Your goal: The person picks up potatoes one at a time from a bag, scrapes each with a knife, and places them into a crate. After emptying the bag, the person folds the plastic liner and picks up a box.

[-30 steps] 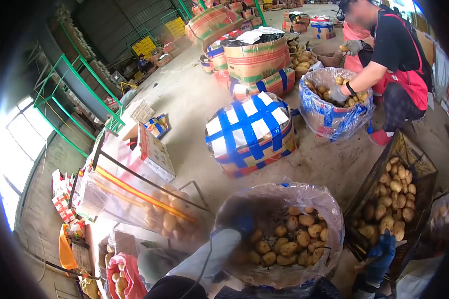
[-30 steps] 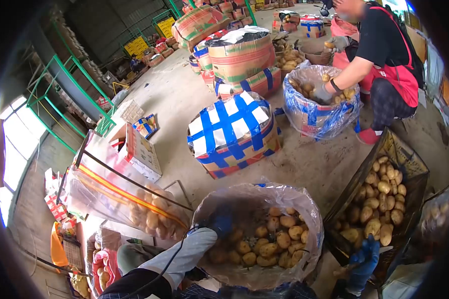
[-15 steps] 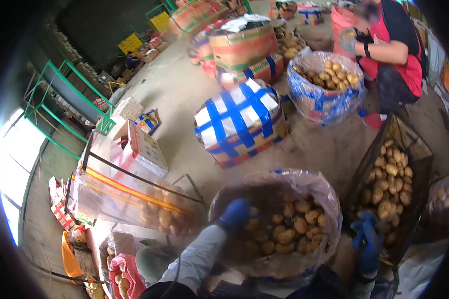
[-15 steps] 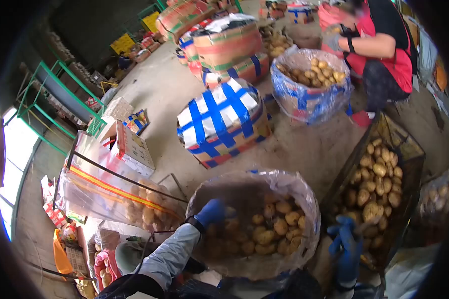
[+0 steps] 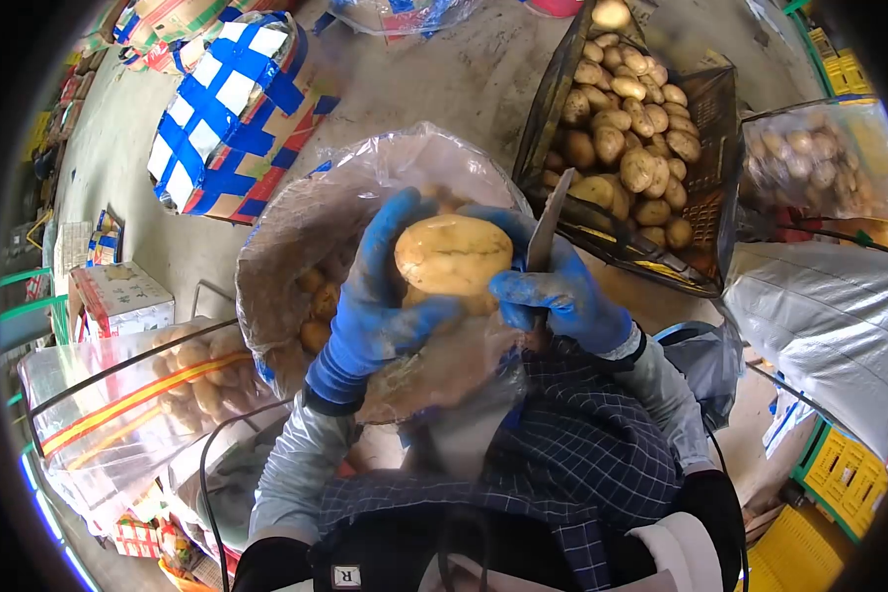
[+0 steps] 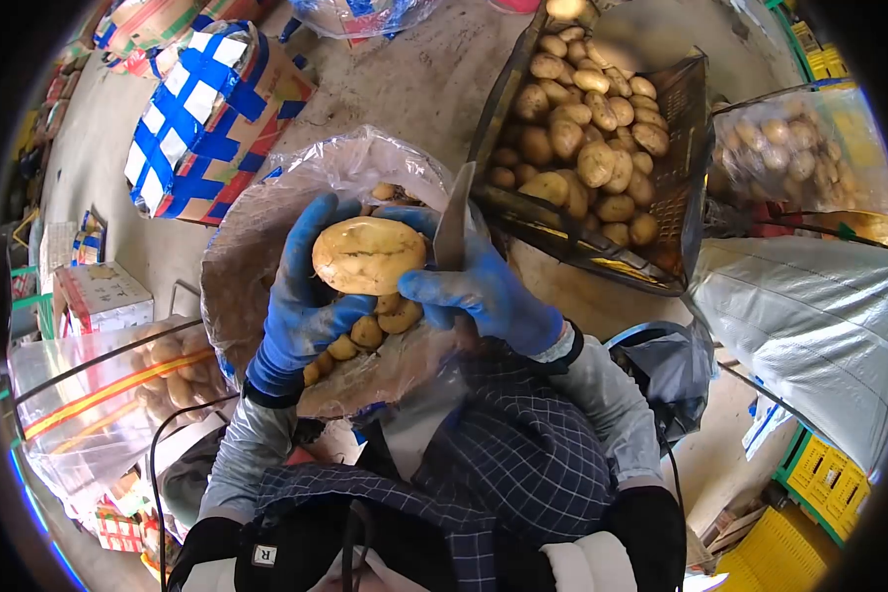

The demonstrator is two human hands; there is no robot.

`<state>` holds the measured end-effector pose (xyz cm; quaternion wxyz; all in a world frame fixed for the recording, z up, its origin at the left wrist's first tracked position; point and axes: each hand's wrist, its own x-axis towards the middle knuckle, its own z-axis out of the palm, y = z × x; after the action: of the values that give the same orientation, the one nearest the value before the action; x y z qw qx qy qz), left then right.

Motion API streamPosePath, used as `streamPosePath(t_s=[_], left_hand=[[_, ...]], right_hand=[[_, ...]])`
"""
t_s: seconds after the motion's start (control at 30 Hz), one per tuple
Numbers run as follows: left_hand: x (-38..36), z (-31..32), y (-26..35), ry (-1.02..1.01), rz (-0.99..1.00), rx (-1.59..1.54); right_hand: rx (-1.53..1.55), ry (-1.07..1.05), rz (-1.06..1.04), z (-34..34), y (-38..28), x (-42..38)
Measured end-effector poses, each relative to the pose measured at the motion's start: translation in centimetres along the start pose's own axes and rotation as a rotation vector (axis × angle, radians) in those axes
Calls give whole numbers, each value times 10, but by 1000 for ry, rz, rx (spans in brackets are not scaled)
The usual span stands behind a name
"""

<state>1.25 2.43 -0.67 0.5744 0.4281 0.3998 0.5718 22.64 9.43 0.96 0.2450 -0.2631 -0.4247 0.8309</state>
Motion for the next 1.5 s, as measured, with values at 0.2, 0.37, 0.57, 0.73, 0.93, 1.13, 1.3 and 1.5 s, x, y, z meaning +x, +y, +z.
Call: streamPosePath(t_s=[0.2,0.37,0.57,0.73,0.93,1.13,1.3,1.5], left_hand=[[-14,-32,-3,-8,-198,253],[-24,-154,-32,176,-202,1281],[-108,-186,-87,-495,-737,1971],[-107,-206,-138,-627,-961,2114],[-131,-275,-154,-483,-726,1755],[-99,-191,-47,-456,-396,1834],[-30,-161,-3,-126,-727,878],[-27,-76,13,68,-32,319]], right_hand=[[304,93,-11,-14,23,-2],[553,352,-290,-104,24,-12],[535,521,-513,-152,56,-39],[551,441,-411,-122,56,-21],[398,392,-403,-81,34,-24],[245,433,-418,-81,26,-42],[-103,419,-287,-49,6,-33],[-392,198,-110,-8,-5,2]])
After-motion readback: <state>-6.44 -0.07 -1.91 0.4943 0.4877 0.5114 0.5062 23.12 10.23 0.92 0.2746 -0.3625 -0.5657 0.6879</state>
